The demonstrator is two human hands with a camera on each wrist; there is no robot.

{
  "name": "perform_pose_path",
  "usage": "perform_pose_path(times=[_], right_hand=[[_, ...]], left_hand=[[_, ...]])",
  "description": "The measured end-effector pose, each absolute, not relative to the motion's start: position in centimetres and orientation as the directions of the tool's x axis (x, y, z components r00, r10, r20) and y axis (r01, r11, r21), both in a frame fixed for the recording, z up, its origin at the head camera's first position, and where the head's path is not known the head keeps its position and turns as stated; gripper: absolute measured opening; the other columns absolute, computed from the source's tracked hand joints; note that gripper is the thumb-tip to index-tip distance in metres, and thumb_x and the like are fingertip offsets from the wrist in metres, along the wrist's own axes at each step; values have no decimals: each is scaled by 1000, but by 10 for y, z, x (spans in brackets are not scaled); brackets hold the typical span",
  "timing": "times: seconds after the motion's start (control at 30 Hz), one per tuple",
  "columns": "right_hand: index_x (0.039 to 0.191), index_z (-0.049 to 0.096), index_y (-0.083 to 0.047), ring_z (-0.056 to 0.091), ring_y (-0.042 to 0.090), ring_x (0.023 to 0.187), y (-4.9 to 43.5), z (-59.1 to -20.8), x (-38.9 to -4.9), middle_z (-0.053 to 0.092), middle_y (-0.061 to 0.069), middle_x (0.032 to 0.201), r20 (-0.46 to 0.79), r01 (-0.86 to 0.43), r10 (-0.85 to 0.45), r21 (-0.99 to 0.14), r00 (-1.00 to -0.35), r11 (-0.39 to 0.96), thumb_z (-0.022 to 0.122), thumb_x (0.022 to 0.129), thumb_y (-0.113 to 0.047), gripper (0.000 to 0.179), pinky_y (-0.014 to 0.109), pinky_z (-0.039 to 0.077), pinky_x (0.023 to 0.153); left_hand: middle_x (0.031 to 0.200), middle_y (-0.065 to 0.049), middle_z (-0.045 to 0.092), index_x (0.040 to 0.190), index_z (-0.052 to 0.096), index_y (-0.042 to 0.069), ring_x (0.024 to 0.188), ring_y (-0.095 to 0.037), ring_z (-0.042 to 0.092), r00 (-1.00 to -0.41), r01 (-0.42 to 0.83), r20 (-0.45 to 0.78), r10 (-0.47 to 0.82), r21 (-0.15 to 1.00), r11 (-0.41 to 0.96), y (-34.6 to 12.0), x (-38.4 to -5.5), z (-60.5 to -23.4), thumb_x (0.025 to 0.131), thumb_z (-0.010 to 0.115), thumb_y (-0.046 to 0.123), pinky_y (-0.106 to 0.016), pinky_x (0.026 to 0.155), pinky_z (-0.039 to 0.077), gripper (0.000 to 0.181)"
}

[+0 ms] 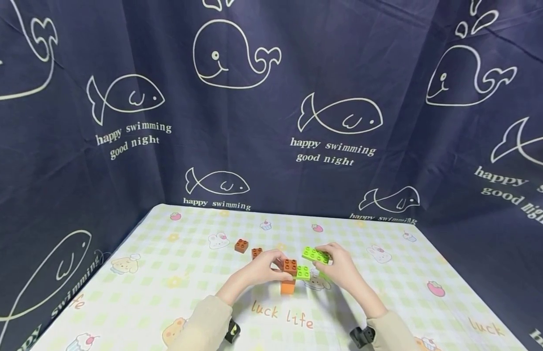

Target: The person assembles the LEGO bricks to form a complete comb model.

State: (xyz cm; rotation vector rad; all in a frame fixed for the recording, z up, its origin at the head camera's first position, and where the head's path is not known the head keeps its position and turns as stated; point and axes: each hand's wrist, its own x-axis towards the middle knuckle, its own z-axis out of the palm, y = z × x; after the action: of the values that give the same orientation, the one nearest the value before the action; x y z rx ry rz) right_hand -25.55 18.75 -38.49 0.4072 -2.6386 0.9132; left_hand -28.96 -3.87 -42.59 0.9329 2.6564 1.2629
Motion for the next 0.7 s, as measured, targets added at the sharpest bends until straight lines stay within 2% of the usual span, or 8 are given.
perform_pose_path(times=[0.7], right_hand=[[108, 67, -1, 61, 21, 90, 171, -375, -248, 64, 8, 101, 389, -453, -271, -523, -881, 722, 72, 77, -7, 32, 39, 54, 82]], left_hand=[[96, 7, 61, 96, 60, 17, 87, -4, 59, -803, 519, 218, 555, 713, 471, -39, -289, -426, 79, 74, 36, -22, 81, 50, 30]])
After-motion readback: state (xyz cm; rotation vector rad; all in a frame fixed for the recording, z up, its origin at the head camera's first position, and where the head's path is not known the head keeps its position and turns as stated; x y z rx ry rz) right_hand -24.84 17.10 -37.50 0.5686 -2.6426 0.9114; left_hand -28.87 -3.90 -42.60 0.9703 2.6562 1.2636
